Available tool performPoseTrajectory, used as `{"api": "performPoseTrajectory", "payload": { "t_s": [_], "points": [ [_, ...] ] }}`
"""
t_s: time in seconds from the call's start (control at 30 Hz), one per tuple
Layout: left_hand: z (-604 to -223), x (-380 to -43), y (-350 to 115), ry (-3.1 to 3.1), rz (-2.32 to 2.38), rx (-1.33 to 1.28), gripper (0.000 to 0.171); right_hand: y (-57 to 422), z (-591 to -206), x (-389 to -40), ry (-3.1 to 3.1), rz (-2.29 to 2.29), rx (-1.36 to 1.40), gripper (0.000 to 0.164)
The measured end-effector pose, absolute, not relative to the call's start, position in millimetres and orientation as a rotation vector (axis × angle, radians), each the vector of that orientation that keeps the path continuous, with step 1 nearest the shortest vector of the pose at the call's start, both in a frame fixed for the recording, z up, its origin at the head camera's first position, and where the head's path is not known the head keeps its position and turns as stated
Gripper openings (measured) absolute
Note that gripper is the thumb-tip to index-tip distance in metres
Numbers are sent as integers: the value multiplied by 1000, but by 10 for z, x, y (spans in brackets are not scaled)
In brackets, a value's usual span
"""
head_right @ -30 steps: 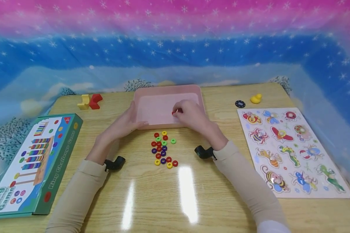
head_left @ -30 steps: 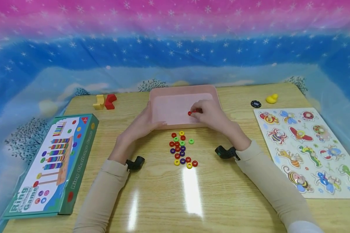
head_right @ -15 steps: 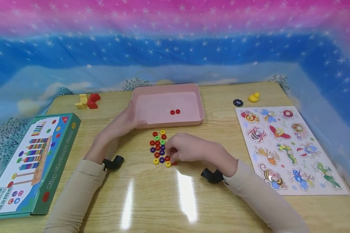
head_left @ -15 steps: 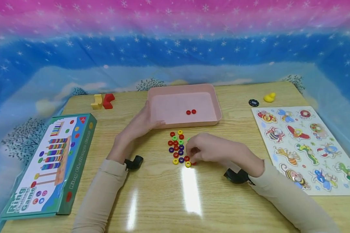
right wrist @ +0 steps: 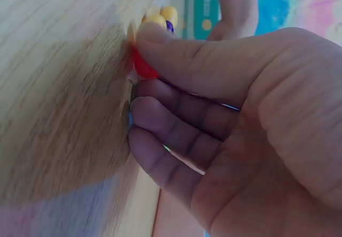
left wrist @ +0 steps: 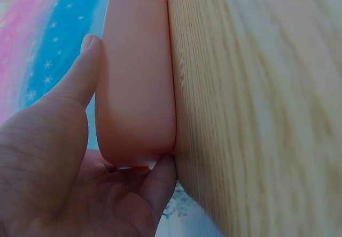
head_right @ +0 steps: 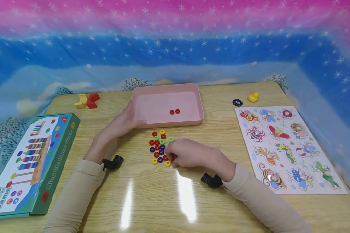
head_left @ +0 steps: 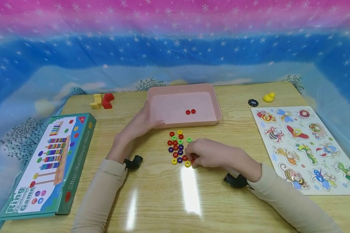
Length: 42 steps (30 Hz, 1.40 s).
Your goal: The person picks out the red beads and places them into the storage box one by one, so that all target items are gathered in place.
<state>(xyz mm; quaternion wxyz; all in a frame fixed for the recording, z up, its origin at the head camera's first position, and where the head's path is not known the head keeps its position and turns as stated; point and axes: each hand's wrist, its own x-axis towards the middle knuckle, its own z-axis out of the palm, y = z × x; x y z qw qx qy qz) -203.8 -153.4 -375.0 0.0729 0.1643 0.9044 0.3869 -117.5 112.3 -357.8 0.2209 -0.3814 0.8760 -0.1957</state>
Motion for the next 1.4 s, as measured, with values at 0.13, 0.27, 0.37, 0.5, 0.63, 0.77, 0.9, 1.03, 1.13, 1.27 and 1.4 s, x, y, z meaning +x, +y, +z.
{"api": "performPoseTrajectory", "payload": {
  "t_s": [0.13,0.27,0.37,0.5,0.63,0.77,0.9,1.03,1.13,1.27,1.4],
  "points": [
    [-3744,-2046,-1550,2716,1154,496,114,1123,-3564,-1208,2401,-579,-1052,18],
    [-3731,-2047,-1565,2721,1143,481,113,1160,-3494,-1379,2422,-687,-1057,18],
    [-3729,-2045,-1571,2723,1144,482,112,1219,-3419,-1590,2496,-824,-1040,17],
    [-3748,-2035,-1576,2701,1197,506,107,1321,-3367,-1881,2555,-996,-930,10],
    [-3760,-2021,-1573,2664,1275,536,103,1392,-3422,-2116,2642,-1033,-754,6],
    [-3771,-2025,-1567,2669,1268,529,105,1417,-3531,-2274,2750,-982,-666,5],
    [-3762,-2029,-1543,2680,1257,531,106,1412,-3606,-2367,2797,-944,-657,8],
    [-3762,-2039,-1524,2675,1261,546,106,1391,-3654,-2422,2845,-901,-641,13],
    [-3758,-2044,-1519,2679,1253,544,107,1378,-3682,-2446,2877,-885,-632,15],
    [-3754,-2043,-1520,2683,1243,526,108,1368,-3713,-2469,2904,-887,-623,14],
    [-3765,-2037,-1533,2681,1240,510,109,1364,-3721,-2475,2932,-886,-643,12]
  ]
}}
